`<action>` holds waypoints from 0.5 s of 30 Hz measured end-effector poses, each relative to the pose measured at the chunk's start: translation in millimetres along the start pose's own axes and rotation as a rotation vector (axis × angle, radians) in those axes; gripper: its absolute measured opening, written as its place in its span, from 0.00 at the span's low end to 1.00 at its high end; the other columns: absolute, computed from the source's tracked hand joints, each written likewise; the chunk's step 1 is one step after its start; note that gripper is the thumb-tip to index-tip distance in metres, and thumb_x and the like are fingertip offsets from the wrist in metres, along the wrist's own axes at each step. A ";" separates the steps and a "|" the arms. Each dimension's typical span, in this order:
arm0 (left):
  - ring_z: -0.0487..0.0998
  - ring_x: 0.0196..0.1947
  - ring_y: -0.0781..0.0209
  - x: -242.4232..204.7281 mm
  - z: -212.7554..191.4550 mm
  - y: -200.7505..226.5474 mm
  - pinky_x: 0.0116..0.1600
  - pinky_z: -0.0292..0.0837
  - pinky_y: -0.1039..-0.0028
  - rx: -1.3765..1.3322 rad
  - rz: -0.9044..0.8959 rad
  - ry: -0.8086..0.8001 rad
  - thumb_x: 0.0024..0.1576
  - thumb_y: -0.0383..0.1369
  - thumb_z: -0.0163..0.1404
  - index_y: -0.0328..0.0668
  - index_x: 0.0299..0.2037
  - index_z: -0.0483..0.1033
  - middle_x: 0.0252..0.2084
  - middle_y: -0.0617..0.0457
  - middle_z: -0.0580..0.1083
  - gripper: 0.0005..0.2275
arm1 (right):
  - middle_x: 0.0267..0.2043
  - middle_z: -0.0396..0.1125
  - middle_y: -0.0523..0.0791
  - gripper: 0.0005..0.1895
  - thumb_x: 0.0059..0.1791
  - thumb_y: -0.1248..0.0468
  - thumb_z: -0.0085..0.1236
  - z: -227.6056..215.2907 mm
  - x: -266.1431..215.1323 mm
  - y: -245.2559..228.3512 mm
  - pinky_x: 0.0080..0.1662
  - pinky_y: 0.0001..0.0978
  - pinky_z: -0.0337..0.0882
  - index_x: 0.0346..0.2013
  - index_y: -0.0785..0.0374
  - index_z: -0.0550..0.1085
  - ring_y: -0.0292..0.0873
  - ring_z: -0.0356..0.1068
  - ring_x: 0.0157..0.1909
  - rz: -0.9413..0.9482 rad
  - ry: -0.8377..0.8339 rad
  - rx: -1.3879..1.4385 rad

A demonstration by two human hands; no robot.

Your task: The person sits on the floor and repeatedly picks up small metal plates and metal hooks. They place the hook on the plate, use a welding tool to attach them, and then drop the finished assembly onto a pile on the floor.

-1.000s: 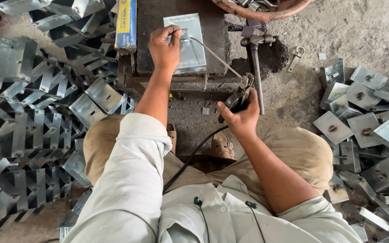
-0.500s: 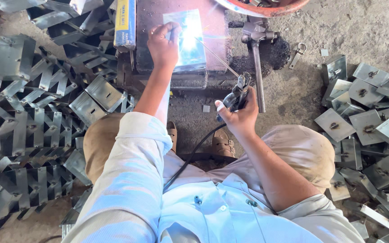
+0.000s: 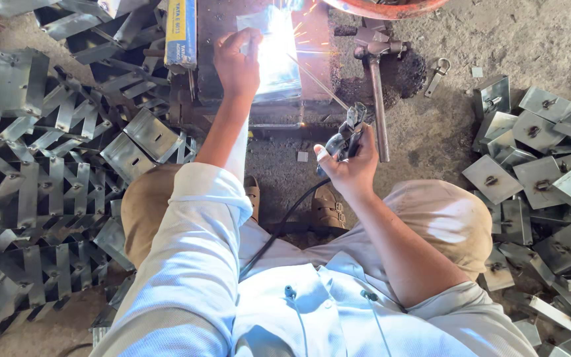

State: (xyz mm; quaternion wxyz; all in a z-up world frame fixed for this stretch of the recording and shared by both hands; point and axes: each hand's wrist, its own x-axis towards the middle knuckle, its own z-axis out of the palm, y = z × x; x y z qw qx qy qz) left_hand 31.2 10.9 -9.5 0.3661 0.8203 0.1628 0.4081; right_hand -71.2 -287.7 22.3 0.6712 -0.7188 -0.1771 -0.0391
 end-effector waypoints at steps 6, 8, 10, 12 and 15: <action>0.76 0.46 0.55 0.9 0.6 -0.4 0.54 0.71 0.66 -0.015 0.012 0.008 0.57 0.36 0.58 0.51 0.38 0.85 0.40 0.55 0.81 0.05 | 0.31 0.66 0.36 0.24 0.45 0.62 0.74 -2.4 -0.2 1.8 0.36 0.21 0.68 0.43 0.60 0.65 0.29 0.65 0.32 0.093 -0.024 0.013; 0.76 0.48 0.55 0.7 -0.7 1.2 0.55 0.72 0.66 -0.021 0.047 0.011 0.57 0.36 0.57 0.50 0.36 0.85 0.39 0.56 0.82 0.05 | 0.33 0.66 0.37 0.24 0.45 0.62 0.75 -1.3 0.0 1.4 0.37 0.22 0.68 0.43 0.61 0.65 0.30 0.64 0.33 0.055 -0.018 0.022; 0.76 0.49 0.55 -0.7 -3.0 1.8 0.56 0.72 0.65 -0.003 0.020 -0.013 0.58 0.35 0.57 0.50 0.35 0.85 0.40 0.56 0.82 0.04 | 0.33 0.66 0.37 0.24 0.45 0.63 0.75 -1.0 0.1 0.6 0.38 0.23 0.68 0.43 0.61 0.66 0.30 0.64 0.33 0.049 -0.012 0.013; 0.75 0.49 0.54 0.4 -1.0 1.7 0.54 0.72 0.64 -0.015 0.034 0.004 0.57 0.36 0.59 0.50 0.36 0.86 0.39 0.55 0.82 0.04 | 0.32 0.66 0.37 0.24 0.44 0.62 0.75 -1.2 -0.4 -0.5 0.37 0.23 0.69 0.42 0.61 0.66 0.30 0.64 0.32 0.076 -0.007 -0.014; 0.75 0.49 0.54 1.3 2.9 -1.4 0.53 0.73 0.63 -0.026 0.028 0.017 0.56 0.35 0.60 0.50 0.35 0.86 0.38 0.55 0.81 0.03 | 0.32 0.65 0.38 0.25 0.44 0.61 0.75 0.5 0.4 0.3 0.37 0.24 0.67 0.45 0.62 0.66 0.31 0.63 0.31 0.134 0.001 -0.038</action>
